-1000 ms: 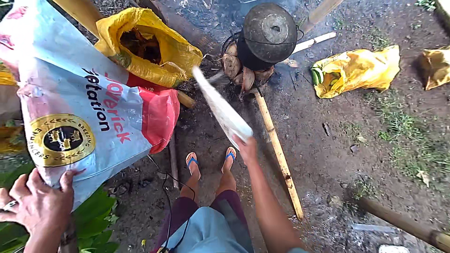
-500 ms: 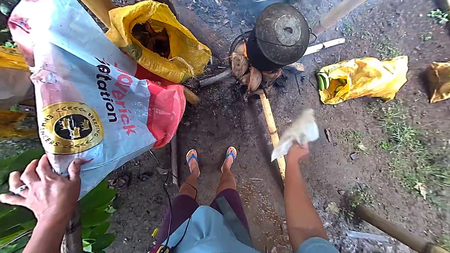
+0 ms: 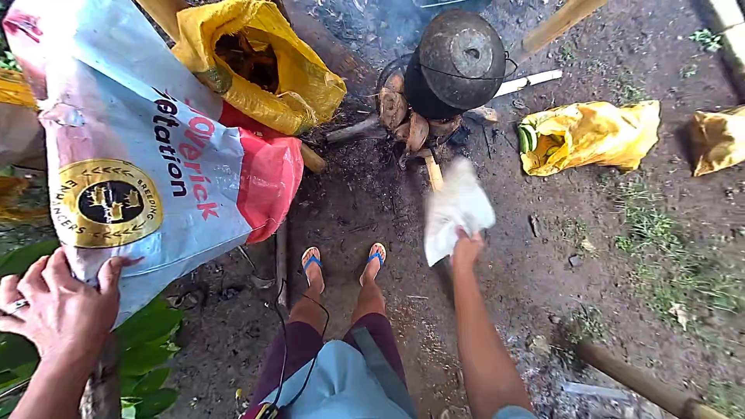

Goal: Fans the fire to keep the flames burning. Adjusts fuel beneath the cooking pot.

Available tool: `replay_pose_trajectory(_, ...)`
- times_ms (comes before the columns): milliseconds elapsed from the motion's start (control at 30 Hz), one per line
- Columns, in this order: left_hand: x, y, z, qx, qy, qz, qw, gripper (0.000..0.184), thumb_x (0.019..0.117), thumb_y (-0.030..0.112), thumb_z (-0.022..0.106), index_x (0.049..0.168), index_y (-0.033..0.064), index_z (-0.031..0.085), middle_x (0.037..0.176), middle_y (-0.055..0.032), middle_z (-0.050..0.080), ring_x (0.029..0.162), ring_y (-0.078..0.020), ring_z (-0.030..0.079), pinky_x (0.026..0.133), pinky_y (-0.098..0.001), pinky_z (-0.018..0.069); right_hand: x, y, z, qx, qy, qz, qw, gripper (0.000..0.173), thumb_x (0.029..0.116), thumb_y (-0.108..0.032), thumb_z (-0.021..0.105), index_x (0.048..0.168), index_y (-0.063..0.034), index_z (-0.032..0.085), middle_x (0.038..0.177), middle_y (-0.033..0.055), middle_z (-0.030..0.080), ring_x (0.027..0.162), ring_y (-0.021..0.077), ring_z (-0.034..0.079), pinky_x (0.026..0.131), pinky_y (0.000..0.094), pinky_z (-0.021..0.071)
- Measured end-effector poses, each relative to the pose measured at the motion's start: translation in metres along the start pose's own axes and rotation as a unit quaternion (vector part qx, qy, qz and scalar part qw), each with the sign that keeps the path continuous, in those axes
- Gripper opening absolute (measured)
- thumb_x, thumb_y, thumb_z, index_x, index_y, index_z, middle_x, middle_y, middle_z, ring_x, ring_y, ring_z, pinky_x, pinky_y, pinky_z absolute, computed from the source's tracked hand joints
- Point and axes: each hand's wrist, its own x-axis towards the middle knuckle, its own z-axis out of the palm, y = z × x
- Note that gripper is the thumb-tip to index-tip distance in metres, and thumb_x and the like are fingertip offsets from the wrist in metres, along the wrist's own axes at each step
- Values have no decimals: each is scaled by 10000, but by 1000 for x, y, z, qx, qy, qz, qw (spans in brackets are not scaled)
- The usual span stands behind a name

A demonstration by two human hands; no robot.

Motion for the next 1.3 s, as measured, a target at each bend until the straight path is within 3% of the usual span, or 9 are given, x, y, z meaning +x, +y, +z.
replay_pose_trajectory(133, -3, 7, -10, -7, -13, 0, 1000, 831, 971, 692, 431, 1569, 116, 399, 1623, -217, 354, 1521, -484, 245, 1159, -779, 121, -15, -20, 21, 93, -237, -29, 967, 384, 944, 46, 665, 1308, 99, 557, 1166, 164, 702, 1032, 127, 699, 917, 304, 598)
replay_pose_trajectory(367, 3, -7, 3, -11, -7, 1, 1000, 895, 937, 772, 389, 1582, 151, 381, 1633, -169, 366, 1541, -455, 219, 1161, -779, 94, 58, 0, -33, -107, 140, 39, 984, 495, 1002, -144, 645, 1450, 27, 523, 1384, 284, 605, 1316, 397, 578, 1111, 548, 445)
replay_pose_trajectory(600, 3, -9, -3, -17, -17, 17, 1000, 901, 944, 762, 383, 1591, 136, 367, 1631, -186, 362, 1534, -464, 227, 1156, -784, 104, -6, -19, 22, 80, -197, -18, 977, 362, 963, 20, 662, 1309, 81, 576, 1188, 175, 698, 1048, 140, 697, 919, 312, 592)
replay_pose_trajectory(767, 5, -7, 1, -27, -17, 15, 999, 890, 957, 744, 377, 1599, 130, 342, 1629, -202, 358, 1532, -475, 224, 1154, -787, 100, 52, -7, -18, 1, 115, 15, 993, 465, 1003, -88, 636, 1433, 47, 519, 1339, 261, 629, 1236, 324, 631, 1055, 476, 512)
replay_pose_trajectory(833, 1, -1, -4, -32, -27, 13, 999, 871, 977, 702, 392, 1596, 90, 338, 1626, -236, 344, 1527, -502, 215, 1146, -799, 91, 56, -28, -25, -98, 148, 36, 983, 530, 1023, -161, 604, 1501, 25, 472, 1435, 279, 570, 1356, 393, 546, 1135, 533, 421)
replay_pose_trajectory(933, 3, -6, -1, -33, -34, 9, 999, 887, 962, 743, 369, 1603, 130, 340, 1641, -196, 343, 1538, -472, 214, 1152, -791, 98, 35, -41, -4, -105, -11, -33, 994, 381, 988, -94, 649, 1340, 47, 613, 1271, 244, 673, 1196, 312, 654, 1054, 489, 506)
replay_pose_trajectory(1067, 5, -11, -3, -30, -31, 17, 999, 891, 955, 753, 359, 1605, 144, 338, 1642, -182, 345, 1540, -460, 216, 1154, -789, 98, 14, -41, 23, 60, -217, -50, 973, 353, 932, 58, 678, 1276, 74, 601, 1161, 163, 704, 1035, 144, 696, 926, 324, 589)
replay_pose_trajectory(1200, 5, -10, -1, -33, -27, 18, 999, 903, 955, 751, 349, 1598, 119, 339, 1628, -206, 358, 1531, -473, 227, 1152, -785, 105, 57, -22, -8, -26, 0, -43, 999, 413, 949, -48, 697, 1337, 62, 609, 1259, 251, 674, 1171, 301, 667, 1035, 466, 533)
replay_pose_trajectory(1300, 3, -8, -2, -39, -28, 22, 999, 884, 967, 726, 359, 1590, 100, 349, 1619, -228, 360, 1526, -491, 226, 1150, -787, 102, 59, -32, -59, 27, 153, -38, 987, 495, 974, -79, 684, 1422, 65, 531, 1355, 250, 625, 1245, 286, 631, 1086, 419, 500)
